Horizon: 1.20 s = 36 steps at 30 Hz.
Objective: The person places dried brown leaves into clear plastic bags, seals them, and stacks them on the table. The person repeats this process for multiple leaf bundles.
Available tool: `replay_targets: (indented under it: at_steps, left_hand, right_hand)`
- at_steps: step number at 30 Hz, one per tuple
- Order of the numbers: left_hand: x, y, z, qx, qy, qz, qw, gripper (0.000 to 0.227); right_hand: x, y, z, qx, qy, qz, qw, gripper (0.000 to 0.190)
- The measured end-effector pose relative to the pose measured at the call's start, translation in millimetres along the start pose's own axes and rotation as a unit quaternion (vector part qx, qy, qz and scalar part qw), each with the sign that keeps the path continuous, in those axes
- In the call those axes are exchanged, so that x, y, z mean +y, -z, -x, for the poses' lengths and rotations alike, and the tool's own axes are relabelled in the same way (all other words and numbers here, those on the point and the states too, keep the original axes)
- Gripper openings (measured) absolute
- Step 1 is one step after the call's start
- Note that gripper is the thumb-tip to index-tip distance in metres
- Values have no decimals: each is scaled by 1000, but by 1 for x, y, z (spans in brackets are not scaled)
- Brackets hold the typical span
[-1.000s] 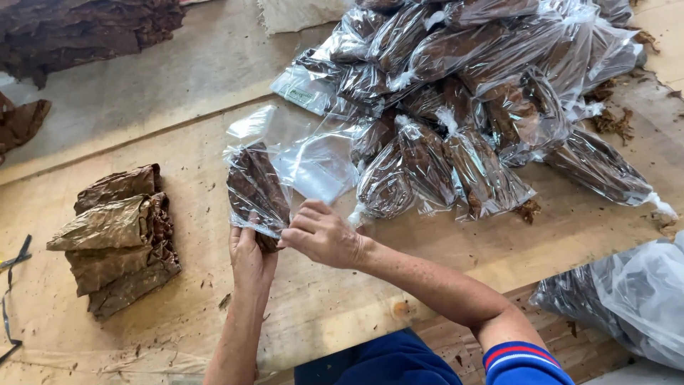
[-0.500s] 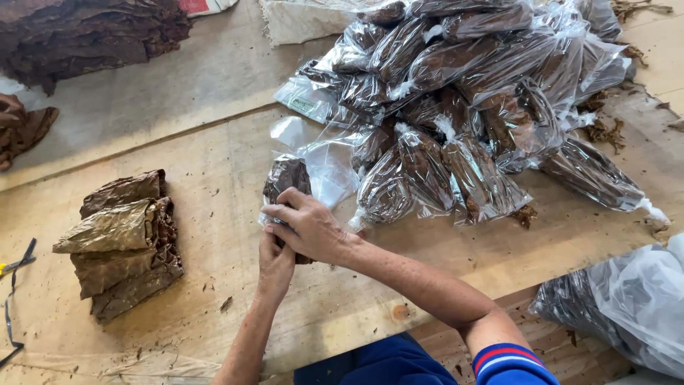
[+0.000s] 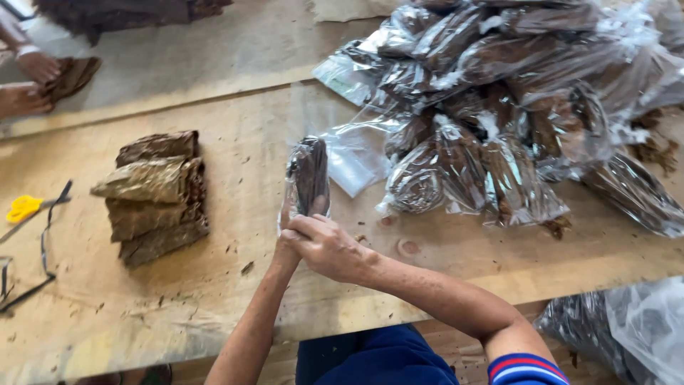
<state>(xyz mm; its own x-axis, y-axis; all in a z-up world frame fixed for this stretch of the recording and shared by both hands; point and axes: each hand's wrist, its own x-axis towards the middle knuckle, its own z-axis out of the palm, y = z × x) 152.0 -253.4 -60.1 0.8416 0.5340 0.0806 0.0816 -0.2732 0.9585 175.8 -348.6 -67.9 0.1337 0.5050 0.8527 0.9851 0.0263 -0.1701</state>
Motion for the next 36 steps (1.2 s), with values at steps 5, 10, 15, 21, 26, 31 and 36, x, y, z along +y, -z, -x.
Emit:
replay_targets:
  at_steps: [5,10,15,21,26,31,36]
  left_hand:
    - [22,4,-10,31,14,-84,996,103]
    - [0,27,-13,39,16,326,944,54]
    - [-56,28,-34,31,95,522,847,39]
    - [-52,41,-21,96,107,558,817,41]
    - [-17,41,-27,90,50,547,831,46]
    - [-22,58,-14,-32,-30,305,951,59]
    - [-60,18,-18,-74,-30,330,941,74]
  right_hand:
    - [-9,12,7,65,-72,-72,993,18]
    - [37,8,33,32,-184,-87,979,55]
    - [34,25,16,0,-186,-173,967,26]
    - [8,20,21,-76,-71,-121,987,14]
    - [-25,27,9,-123,32,-52,991,16]
    - [-23,38,3,-115,-14,-100,988,27]
    - [-37,32,-38,-49,-78,-50,995,75]
